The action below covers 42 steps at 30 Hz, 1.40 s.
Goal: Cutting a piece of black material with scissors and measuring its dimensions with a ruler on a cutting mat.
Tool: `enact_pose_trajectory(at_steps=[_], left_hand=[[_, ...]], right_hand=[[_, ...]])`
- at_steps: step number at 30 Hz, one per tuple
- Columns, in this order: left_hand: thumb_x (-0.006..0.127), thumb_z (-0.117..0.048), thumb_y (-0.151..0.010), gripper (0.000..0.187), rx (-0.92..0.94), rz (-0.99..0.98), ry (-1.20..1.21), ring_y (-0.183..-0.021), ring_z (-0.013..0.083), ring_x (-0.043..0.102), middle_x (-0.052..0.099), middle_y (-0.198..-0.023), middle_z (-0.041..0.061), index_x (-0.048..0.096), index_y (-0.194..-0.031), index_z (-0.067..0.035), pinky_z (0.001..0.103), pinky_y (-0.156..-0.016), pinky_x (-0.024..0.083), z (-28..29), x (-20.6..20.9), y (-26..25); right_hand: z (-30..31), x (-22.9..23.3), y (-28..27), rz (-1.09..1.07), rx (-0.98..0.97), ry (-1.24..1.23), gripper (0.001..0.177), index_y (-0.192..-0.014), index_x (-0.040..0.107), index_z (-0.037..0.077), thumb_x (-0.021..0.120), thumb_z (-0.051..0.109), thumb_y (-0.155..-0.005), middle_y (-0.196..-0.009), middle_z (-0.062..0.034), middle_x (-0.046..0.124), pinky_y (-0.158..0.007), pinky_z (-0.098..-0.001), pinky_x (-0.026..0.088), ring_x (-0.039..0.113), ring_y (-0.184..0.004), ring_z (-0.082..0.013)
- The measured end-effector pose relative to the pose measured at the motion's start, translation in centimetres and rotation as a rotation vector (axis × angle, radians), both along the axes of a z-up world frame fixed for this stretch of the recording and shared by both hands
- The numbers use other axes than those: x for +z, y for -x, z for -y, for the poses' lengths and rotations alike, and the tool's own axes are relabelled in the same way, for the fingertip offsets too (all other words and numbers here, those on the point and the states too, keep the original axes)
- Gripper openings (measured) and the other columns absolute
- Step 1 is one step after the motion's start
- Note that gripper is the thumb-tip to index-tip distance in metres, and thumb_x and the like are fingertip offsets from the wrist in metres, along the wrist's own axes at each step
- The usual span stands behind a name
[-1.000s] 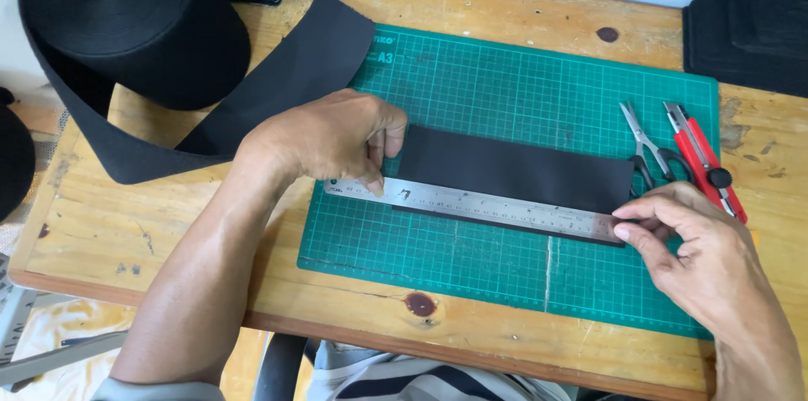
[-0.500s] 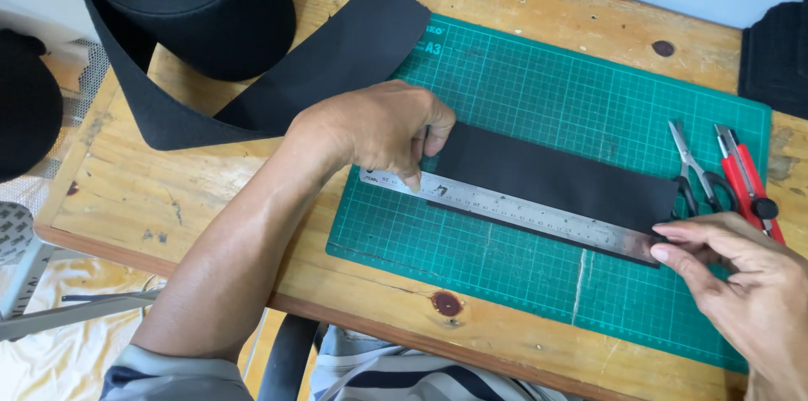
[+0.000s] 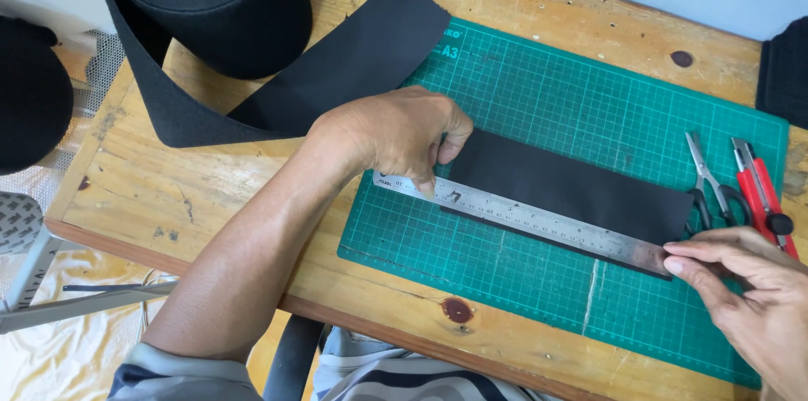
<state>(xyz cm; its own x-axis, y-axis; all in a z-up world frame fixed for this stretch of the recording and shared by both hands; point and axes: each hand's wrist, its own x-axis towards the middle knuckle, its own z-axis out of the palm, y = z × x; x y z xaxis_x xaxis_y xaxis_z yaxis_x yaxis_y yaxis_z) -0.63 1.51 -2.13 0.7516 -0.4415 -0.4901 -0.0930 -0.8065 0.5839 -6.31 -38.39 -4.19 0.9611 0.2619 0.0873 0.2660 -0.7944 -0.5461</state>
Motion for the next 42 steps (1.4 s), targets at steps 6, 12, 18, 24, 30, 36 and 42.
enact_pose_trajectory(at_steps=[6, 12, 18, 24, 30, 36, 42], left_hand=[[0.097, -0.013, -0.067, 0.032, -0.041, 0.01, -0.033, -0.08, 0.017, 0.066, 0.07, -0.082, 0.001, 0.068, -0.08, -0.016, 0.038, -0.055, 0.048, 0.1, 0.2, 0.0], [0.098, -0.013, -0.068, 0.033, -0.051, 0.009, -0.005, -0.077, 0.0157, 0.068, 0.07, -0.08, 0.001, 0.068, -0.08, -0.015, 0.035, -0.055, 0.051, 0.0, -0.6, -0.3], [0.099, -0.013, -0.067, 0.033, -0.055, 0.015, 0.005, -0.075, 0.0148, 0.068, 0.071, -0.077, 0.001, 0.068, -0.079, -0.015, 0.034, -0.055, 0.051, 0.0, -0.7, -0.3], [0.097, -0.01, -0.068, 0.032, -0.04, 0.016, 0.005, -0.08, 0.0168, 0.067, 0.07, -0.082, 0.0, 0.068, -0.08, -0.016, 0.037, -0.057, 0.05, -0.1, -0.4, -0.1], [0.093, -0.009, -0.066, 0.029, -0.032, 0.018, 0.006, -0.072, 0.0156, 0.066, 0.07, -0.074, 0.001, 0.067, -0.075, -0.013, 0.037, -0.056, 0.045, 0.2, 0.0, 0.0], [0.086, -0.001, -0.08, 0.023, 0.149, -0.183, -0.11, -0.062, 0.0171, 0.062, 0.071, -0.069, 0.006, 0.065, -0.073, -0.007, 0.034, -0.055, 0.046, 2.3, 3.1, 0.3], [0.085, -0.001, -0.083, 0.019, 0.268, -0.251, -0.192, -0.063, 0.0195, 0.063, 0.071, -0.066, 0.011, 0.069, -0.073, -0.004, 0.034, -0.058, 0.048, 3.3, 3.8, 0.3]], right_hand=[[0.1, 0.2, -0.1, 0.0, 0.004, 0.004, 0.021, -0.108, 0.08, -0.001, 0.079, -0.002, -0.087, -0.103, -0.0125, 0.072, -0.085, -0.0283, 0.053, 0.068, -0.097, -0.0193], [0.6, -0.4, -0.1, 0.0, -0.002, -0.03, 0.021, -0.109, 0.08, 0.001, 0.079, -0.001, -0.087, -0.104, -0.0115, 0.071, -0.085, -0.0278, 0.052, 0.067, -0.097, -0.0187], [0.5, -0.4, -0.1, 0.015, 0.002, -0.006, 0.019, -0.107, 0.08, 0.002, 0.079, 0.0, -0.088, -0.104, -0.0105, 0.071, -0.085, -0.0276, 0.051, 0.067, -0.097, -0.0179], [0.3, 0.0, -0.2, 0.029, 0.018, 0.015, 0.018, -0.105, 0.081, 0.001, 0.079, 0.001, -0.087, -0.105, -0.0111, 0.073, -0.089, -0.0291, 0.052, 0.068, -0.096, -0.019], [1.0, -0.2, -0.6, 0.073, 0.08, -0.023, 0.013, -0.097, 0.081, 0.005, 0.08, 0.01, -0.085, -0.097, -0.0058, 0.074, -0.088, -0.0258, 0.051, 0.069, -0.086, -0.0145], [1.9, 0.0, -1.0, 0.022, 0.101, -0.082, 0.013, -0.1, 0.082, 0.008, 0.074, 0.011, -0.09, -0.097, -0.0029, 0.072, -0.077, -0.0228, 0.052, 0.07, -0.082, -0.0119], [2.2, 0.0, -1.3, 0.033, 0.146, -0.133, 0.015, -0.1, 0.082, 0.01, 0.07, 0.005, -0.092, -0.099, -0.0024, 0.073, -0.075, -0.024, 0.056, 0.073, -0.082, -0.0129]])
